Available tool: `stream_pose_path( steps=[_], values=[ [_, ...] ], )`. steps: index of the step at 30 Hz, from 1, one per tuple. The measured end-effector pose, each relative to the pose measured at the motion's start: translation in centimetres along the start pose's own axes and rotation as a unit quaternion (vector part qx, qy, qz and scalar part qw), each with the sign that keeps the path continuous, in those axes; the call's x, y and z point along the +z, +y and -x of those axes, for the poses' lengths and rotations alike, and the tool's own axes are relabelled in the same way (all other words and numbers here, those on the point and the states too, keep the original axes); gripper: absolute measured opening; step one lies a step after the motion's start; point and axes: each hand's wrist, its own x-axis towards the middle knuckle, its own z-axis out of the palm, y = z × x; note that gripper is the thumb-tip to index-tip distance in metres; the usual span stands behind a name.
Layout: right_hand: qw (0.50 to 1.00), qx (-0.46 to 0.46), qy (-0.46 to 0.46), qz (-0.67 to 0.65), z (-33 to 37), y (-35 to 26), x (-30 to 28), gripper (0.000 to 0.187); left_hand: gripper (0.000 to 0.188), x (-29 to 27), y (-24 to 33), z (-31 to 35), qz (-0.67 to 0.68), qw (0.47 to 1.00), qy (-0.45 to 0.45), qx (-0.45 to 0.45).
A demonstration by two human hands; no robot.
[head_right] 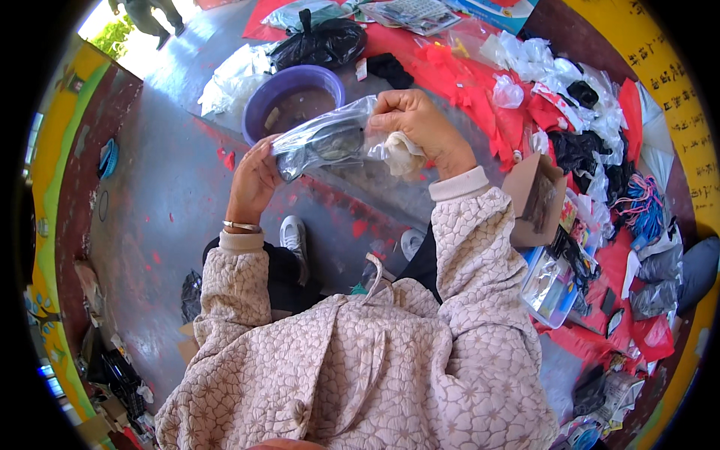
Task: The person sits on the floor and wipes the lenses and frames of several pairs of sunglasses using a white cloth. They handle each pair individually, removing them from plastic bags, wiping them, and placing them into a cardboard box.
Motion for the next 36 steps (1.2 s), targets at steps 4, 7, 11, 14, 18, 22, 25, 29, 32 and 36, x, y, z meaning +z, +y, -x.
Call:
stream_pose_path(
  steps=[4,7,11,14,18,22,25,29,32,36],
  values=[
    [0.990,-0.027,-0.120,-0.073,0.9,-0.2,0.5,0.006,0.052,1.4,1.2,0.6,-0.057,0.993,-0.037,-0.100],
    [0.974,-0.031,-0.204,-0.097,1.4,-0.8,0.9,0.012,0.065,1.2,1.2,0.3,-0.191,0.974,-0.076,-0.091],
    [0.953,0.017,-0.266,-0.147,1.4,-0.3,2.6,0.010,0.070,3.4,-0.2,0.3,-0.178,0.947,-0.268,-0.023],
    [0.956,0.053,-0.262,-0.119,0.7,0.3,3.7,0.008,0.074,2.6,-1.6,-0.2,-0.160,0.887,-0.418,-0.111],
    [0.983,0.073,-0.166,-0.001,-0.4,0.2,2.4,0.005,0.067,2.6,-2.5,0.3,-0.167,0.904,-0.342,-0.196],
    [0.991,0.085,-0.091,0.056,-1.3,1.1,1.2,0.007,0.050,3.4,-2.1,1.1,-0.168,0.924,-0.266,-0.215],
    [0.991,0.084,-0.065,0.084,-1.6,1.2,0.9,0.008,0.046,4.7,-0.9,1.5,-0.173,0.933,-0.246,-0.199],
    [0.977,0.011,0.147,0.156,-3.1,2.0,-0.6,0.006,0.051,3.5,-1.6,0.9,-0.212,0.941,-0.224,-0.141],
    [0.958,-0.074,0.238,-0.140,-2.7,1.2,-2.4,0.009,0.039,4.1,-1.6,0.6,-0.077,0.969,-0.121,-0.201],
    [0.935,-0.216,0.254,0.120,-1.8,1.7,4.8,0.012,0.037,4.1,-1.9,0.3,-0.081,0.974,-0.111,-0.178]
  ],
)
